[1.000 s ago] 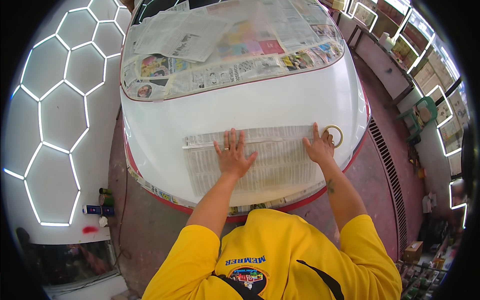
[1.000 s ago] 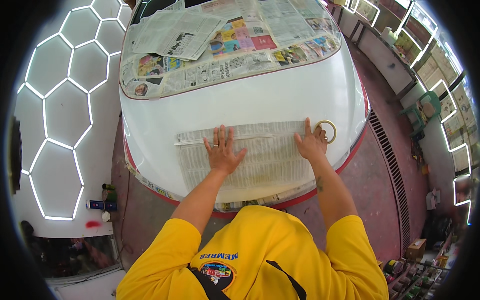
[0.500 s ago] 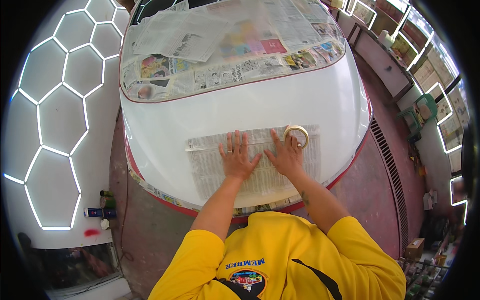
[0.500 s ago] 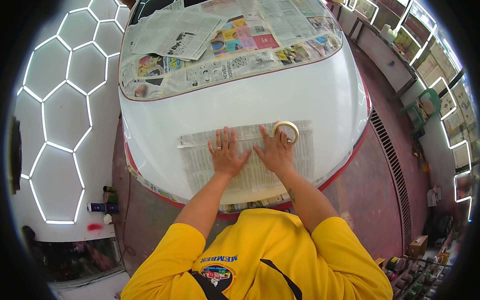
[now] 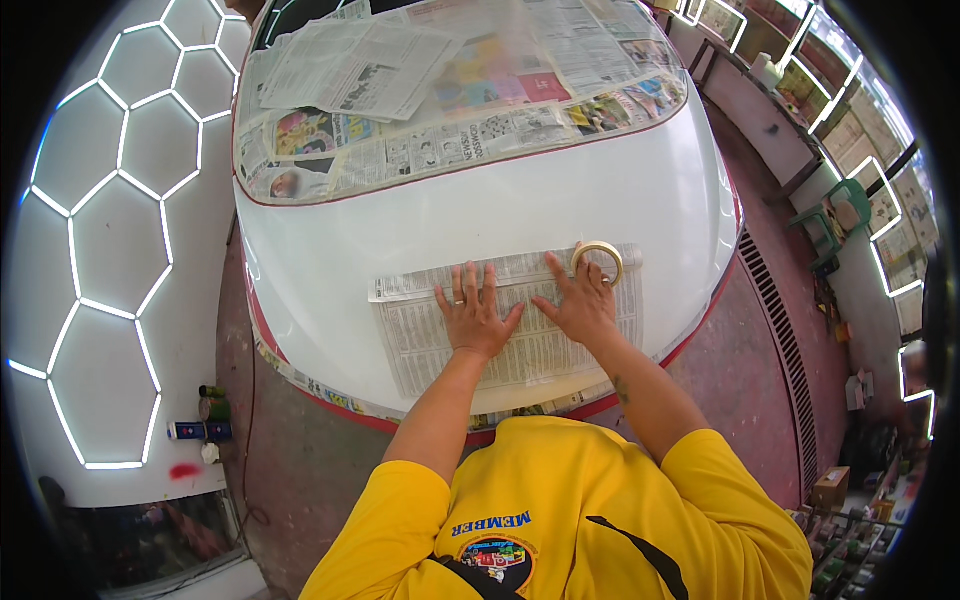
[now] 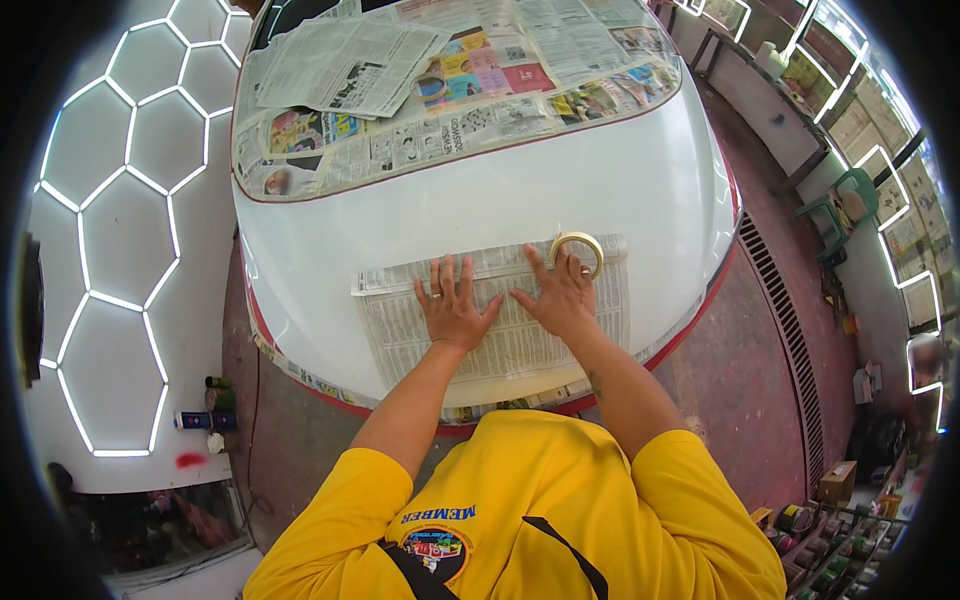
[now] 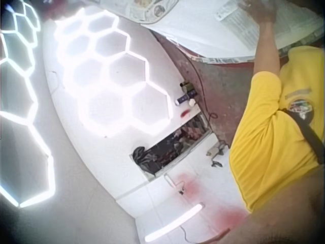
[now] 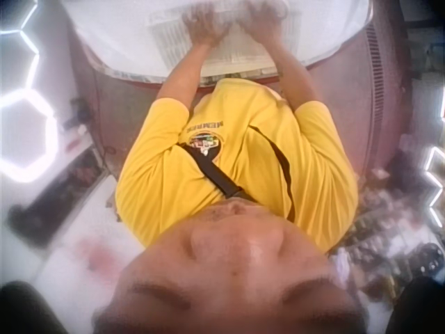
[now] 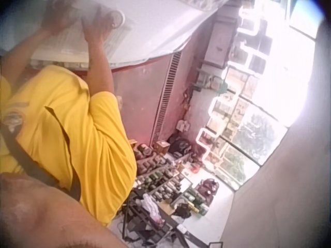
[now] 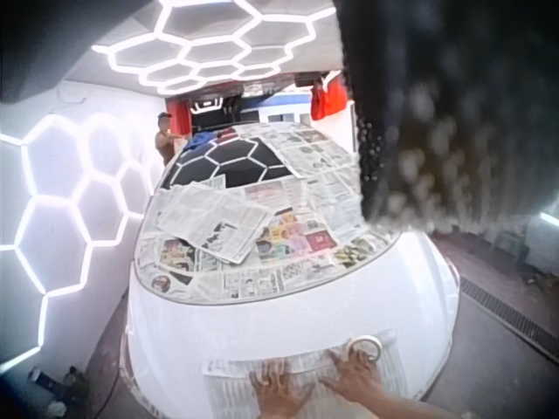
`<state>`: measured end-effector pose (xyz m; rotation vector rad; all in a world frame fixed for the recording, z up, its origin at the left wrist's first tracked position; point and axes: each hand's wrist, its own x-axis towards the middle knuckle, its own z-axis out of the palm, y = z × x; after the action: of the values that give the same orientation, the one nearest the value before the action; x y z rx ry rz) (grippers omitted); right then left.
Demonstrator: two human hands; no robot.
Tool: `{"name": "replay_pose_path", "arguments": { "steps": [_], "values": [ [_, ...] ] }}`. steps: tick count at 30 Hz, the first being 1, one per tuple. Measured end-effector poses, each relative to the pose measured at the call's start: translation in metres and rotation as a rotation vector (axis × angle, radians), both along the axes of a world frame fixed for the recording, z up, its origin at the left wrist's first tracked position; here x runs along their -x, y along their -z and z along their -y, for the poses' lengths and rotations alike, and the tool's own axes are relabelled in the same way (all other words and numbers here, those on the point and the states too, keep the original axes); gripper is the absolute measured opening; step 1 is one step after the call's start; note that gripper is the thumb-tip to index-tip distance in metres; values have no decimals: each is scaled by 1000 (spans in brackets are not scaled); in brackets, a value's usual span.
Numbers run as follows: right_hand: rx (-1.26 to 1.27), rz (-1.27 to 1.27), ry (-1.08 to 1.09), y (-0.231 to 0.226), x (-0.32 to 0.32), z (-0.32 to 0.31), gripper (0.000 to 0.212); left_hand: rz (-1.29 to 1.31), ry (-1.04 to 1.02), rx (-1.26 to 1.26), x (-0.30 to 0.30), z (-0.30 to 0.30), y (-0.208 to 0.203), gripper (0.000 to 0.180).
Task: The person applies newspaper sheets to the front bumper and hood of a red car using masking tape. They smooth the paper against the vehicle's surface and secure it with multiple strips of tape, preparing the car for painting.
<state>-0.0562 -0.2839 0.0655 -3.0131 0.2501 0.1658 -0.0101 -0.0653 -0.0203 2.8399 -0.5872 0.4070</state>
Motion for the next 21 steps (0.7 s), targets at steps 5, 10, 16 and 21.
{"name": "replay_pose_path", "arguments": {
  "steps": [5, 10, 16, 21],
  "values": [
    [48, -4, 29, -2, 0, 16, 104, 54, 3, 16, -2, -3, 6, 97],
    [71, -4, 26, 6, -2, 26, 109, -2, 16, -58, -3, -1, 6, 99],
    [46, 14, 61, 10, -3, 28, 105, -169, 0, -119, -1, 3, -10, 98],
    [60, 2, 75, -7, -4, 28, 107, -142, 14, -117, 0, 2, -10, 98]
  ]
}}
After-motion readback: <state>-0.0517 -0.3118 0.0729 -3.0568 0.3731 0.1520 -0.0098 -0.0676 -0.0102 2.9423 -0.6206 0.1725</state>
